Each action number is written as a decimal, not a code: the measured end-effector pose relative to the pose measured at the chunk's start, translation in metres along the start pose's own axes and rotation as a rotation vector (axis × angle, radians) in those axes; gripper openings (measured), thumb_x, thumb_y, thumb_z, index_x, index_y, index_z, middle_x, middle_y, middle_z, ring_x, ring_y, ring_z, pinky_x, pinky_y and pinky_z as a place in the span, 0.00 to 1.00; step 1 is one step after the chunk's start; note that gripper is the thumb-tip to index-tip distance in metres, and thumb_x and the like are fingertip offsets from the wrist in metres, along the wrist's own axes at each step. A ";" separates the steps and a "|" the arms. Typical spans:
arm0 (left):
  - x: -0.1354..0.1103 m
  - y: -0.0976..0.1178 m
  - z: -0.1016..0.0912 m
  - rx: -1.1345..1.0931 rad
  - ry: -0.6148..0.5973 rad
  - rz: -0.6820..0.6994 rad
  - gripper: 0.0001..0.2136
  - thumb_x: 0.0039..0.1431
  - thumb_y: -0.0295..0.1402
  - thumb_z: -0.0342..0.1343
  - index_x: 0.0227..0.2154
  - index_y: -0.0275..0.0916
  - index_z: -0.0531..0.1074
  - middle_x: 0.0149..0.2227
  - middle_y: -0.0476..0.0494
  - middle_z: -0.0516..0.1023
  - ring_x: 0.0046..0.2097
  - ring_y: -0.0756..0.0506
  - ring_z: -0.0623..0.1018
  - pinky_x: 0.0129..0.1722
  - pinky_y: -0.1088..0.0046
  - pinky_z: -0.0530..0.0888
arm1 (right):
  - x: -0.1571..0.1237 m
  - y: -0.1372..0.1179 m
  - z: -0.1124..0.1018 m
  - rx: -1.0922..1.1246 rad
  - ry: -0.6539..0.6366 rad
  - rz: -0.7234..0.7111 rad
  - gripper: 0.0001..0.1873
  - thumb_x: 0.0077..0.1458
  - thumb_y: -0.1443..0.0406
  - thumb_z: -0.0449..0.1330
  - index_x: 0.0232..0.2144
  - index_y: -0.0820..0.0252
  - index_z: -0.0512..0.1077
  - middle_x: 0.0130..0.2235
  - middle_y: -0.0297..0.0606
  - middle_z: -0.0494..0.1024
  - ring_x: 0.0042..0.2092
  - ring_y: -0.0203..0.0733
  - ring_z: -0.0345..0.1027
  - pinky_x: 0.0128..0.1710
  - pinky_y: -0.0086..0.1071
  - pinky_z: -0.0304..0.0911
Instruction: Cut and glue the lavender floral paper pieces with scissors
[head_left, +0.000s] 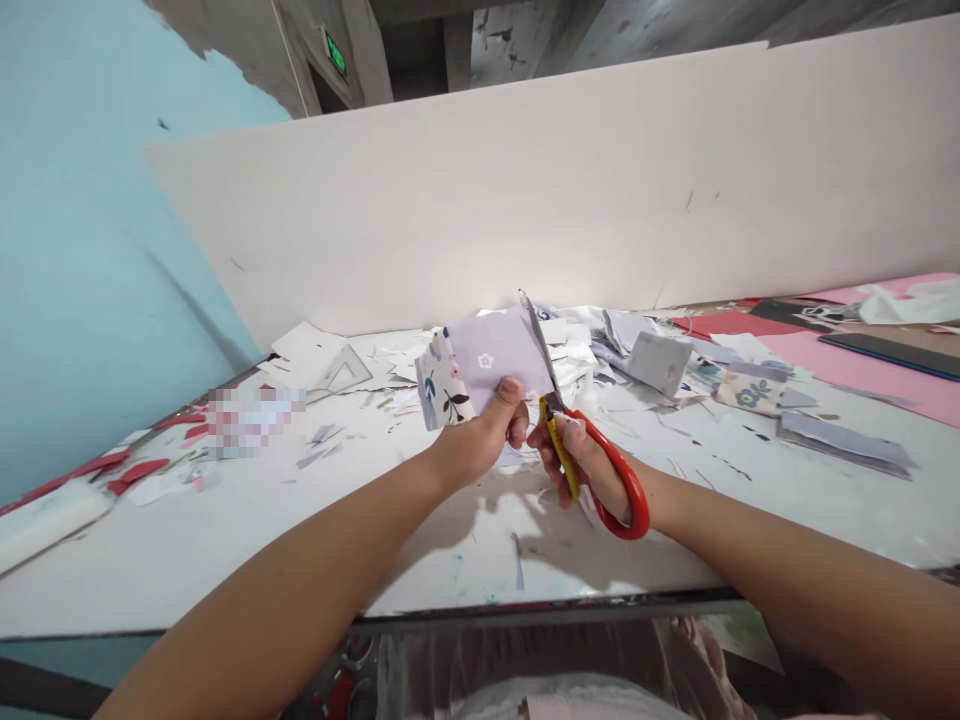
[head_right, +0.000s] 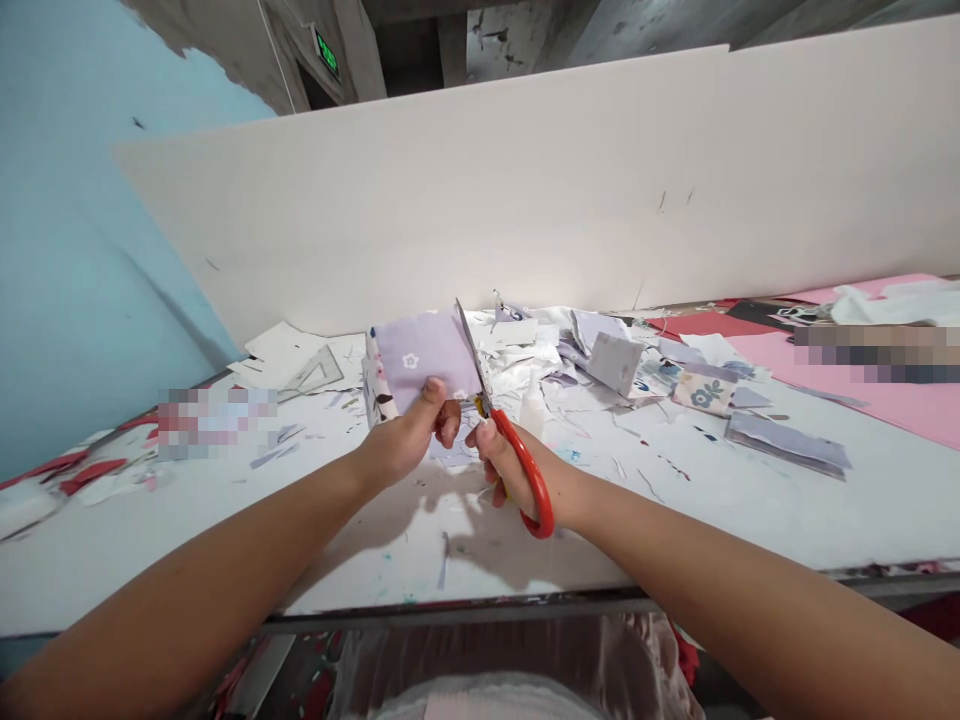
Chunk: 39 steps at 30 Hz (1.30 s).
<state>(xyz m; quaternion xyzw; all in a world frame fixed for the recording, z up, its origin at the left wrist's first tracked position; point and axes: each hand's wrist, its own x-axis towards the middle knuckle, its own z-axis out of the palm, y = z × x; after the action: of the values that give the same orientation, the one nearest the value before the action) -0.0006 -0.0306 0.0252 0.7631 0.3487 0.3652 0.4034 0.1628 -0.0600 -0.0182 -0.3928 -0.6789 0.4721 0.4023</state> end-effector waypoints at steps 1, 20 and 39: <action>0.001 -0.001 -0.001 -0.007 0.015 -0.001 0.28 0.55 0.53 0.28 0.14 0.39 0.59 0.18 0.50 0.62 0.24 0.52 0.63 0.31 0.74 0.62 | 0.000 0.000 0.000 -0.006 -0.005 -0.007 0.34 0.47 0.38 0.37 0.35 0.60 0.62 0.29 0.33 0.58 0.26 0.34 0.57 0.21 0.30 0.62; 0.004 0.000 -0.002 -0.018 0.068 -0.002 0.28 0.55 0.53 0.29 0.13 0.38 0.59 0.17 0.50 0.62 0.23 0.52 0.63 0.30 0.74 0.62 | -0.006 -0.006 0.000 -0.089 0.010 -0.018 0.34 0.48 0.39 0.36 0.35 0.60 0.62 0.27 0.32 0.59 0.23 0.32 0.54 0.21 0.29 0.59; 0.004 -0.002 -0.002 -0.011 0.055 -0.011 0.28 0.56 0.53 0.28 0.13 0.39 0.59 0.17 0.50 0.62 0.24 0.52 0.64 0.31 0.75 0.63 | -0.005 -0.017 0.003 -0.224 0.151 0.069 0.29 0.50 0.40 0.37 0.21 0.58 0.57 0.13 0.27 0.55 0.15 0.31 0.50 0.16 0.28 0.51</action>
<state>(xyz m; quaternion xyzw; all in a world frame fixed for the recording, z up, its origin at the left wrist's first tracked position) -0.0006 -0.0255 0.0259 0.7485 0.3618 0.3859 0.3999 0.1594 -0.0695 -0.0038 -0.4929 -0.6813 0.3760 0.3891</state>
